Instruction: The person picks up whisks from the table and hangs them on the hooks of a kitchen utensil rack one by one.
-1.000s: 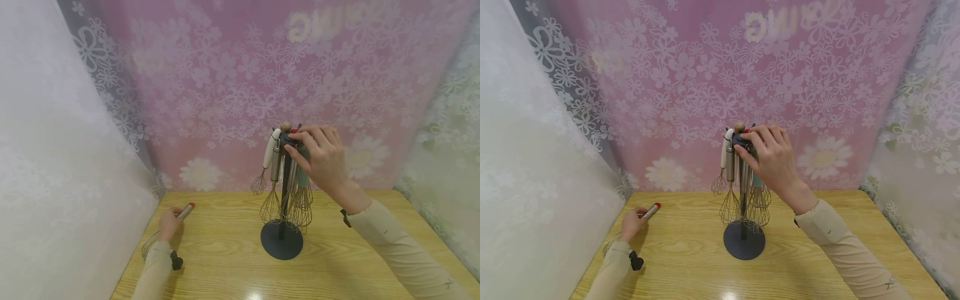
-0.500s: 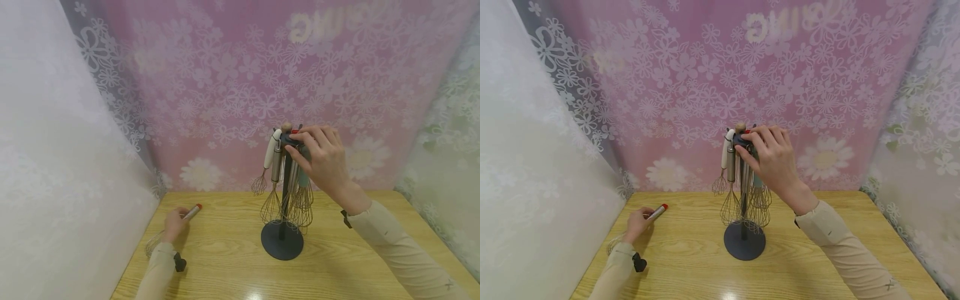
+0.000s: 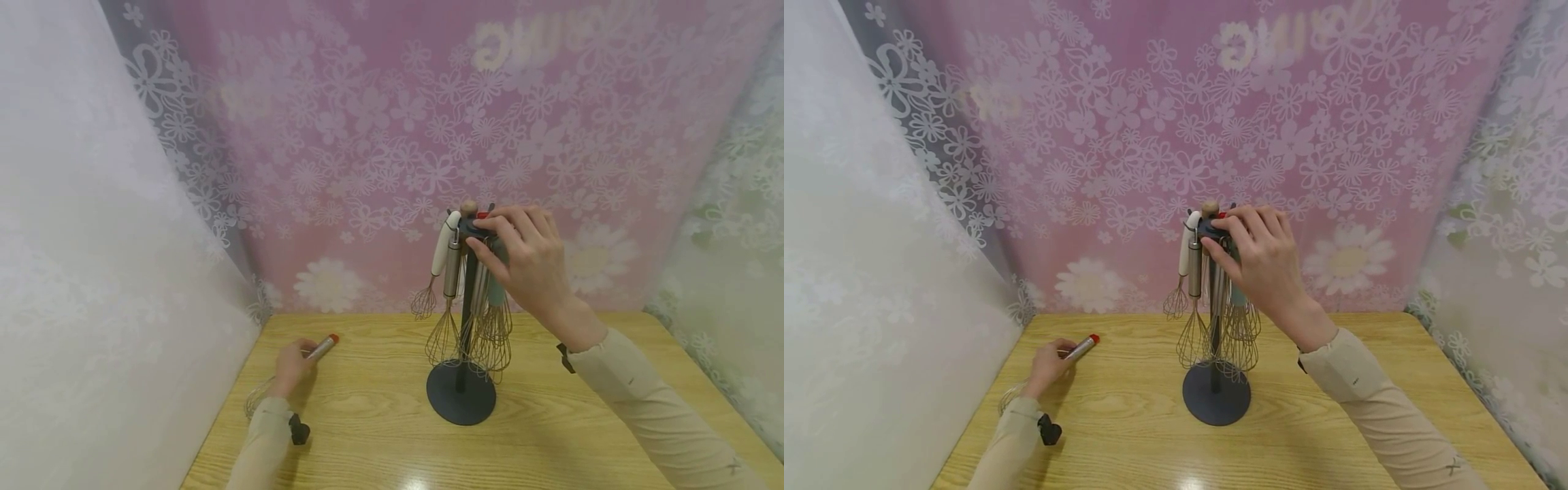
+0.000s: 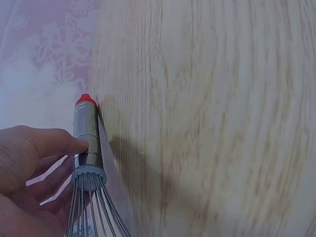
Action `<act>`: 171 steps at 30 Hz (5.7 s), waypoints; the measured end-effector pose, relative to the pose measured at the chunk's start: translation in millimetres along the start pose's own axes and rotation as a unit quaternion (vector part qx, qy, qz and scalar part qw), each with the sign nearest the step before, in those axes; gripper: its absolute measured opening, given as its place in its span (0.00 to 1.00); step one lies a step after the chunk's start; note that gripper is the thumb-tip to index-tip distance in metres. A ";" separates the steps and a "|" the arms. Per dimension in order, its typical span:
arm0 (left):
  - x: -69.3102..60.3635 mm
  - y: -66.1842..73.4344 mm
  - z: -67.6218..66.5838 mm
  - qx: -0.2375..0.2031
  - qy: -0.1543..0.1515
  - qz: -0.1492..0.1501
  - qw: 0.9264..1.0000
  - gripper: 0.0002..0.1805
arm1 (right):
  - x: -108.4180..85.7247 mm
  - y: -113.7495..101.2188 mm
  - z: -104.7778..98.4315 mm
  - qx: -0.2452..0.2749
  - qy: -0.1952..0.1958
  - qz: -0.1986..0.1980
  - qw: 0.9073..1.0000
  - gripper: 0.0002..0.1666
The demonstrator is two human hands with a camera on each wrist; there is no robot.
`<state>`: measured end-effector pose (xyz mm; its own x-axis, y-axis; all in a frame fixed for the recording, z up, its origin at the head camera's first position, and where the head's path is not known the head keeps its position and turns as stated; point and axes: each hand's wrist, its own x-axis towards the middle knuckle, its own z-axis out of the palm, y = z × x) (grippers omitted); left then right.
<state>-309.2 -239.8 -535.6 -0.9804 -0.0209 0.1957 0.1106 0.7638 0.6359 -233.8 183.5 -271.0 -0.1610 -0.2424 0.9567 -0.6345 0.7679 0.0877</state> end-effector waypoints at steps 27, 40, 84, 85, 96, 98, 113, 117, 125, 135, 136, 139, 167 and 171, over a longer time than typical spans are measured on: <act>-3.5 11.4 17.3 -0.002 -0.017 0.023 1.000 0.12 | -1.2 0.8 0.9 -0.002 -0.003 0.001 1.000 0.30; -8.0 21.2 25.2 -0.026 -0.032 0.045 0.998 0.11 | -0.9 0.4 0.3 0.001 -0.004 0.004 1.000 0.31; -21.8 48.7 40.7 -0.060 -0.077 0.079 0.992 0.10 | 0.7 1.0 0.7 0.001 0.000 0.002 1.000 0.31; -21.8 48.7 41.2 -0.059 -0.078 0.078 0.992 0.10 | 0.6 1.1 0.6 0.000 -0.001 0.002 1.000 0.31; -17.9 54.2 41.5 -0.023 -0.091 0.095 0.991 0.12 | 1.3 -5.2 -2.5 -0.008 -0.003 0.002 1.000 0.30; -17.7 56.7 42.4 -0.019 -0.091 0.091 0.991 0.13 | 1.5 -6.8 -3.3 -0.010 -0.004 0.002 1.000 0.30; -11.3 65.4 53.7 0.020 -0.100 0.093 0.990 0.16 | 1.9 -10.1 -4.0 -0.013 -0.006 -0.001 1.000 0.30; -11.1 67.1 54.8 0.025 -0.107 0.089 0.990 0.15 | 2.5 -9.8 -4.6 -0.012 -0.003 0.000 1.000 0.30; -14.5 74.6 53.5 0.000 -0.114 0.086 0.990 0.14 | 2.9 -7.3 -5.0 -0.008 -0.005 -0.001 1.000 0.30; -12.3 80.3 56.7 -0.030 -0.088 0.109 0.990 0.13 | 2.2 -3.3 -5.4 -0.005 -0.008 0.003 1.000 0.30; -12.6 81.1 56.2 -0.034 -0.088 0.114 0.989 0.14 | 2.3 -3.3 -5.5 -0.004 -0.008 0.003 1.000 0.30; -13.4 85.2 53.8 -0.053 -0.085 0.120 0.988 0.15 | 2.4 -3.1 -5.4 -0.001 -0.006 0.005 1.000 0.30; -15.6 123.0 48.2 -0.144 -0.034 0.180 0.973 0.19 | 5.3 -3.2 -6.6 -0.016 -0.018 -0.009 1.000 0.28; -16.7 126.2 46.5 -0.165 -0.028 0.185 0.968 0.20 | 5.7 -5.1 -5.8 -0.006 -0.006 0.000 1.000 0.30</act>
<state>-286.5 -113.1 -493.3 -0.8700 0.2567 0.4211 0.4931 0.4649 0.7354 -227.1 181.6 -264.4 -0.1696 -0.2494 0.9534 -0.6261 0.7744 0.0913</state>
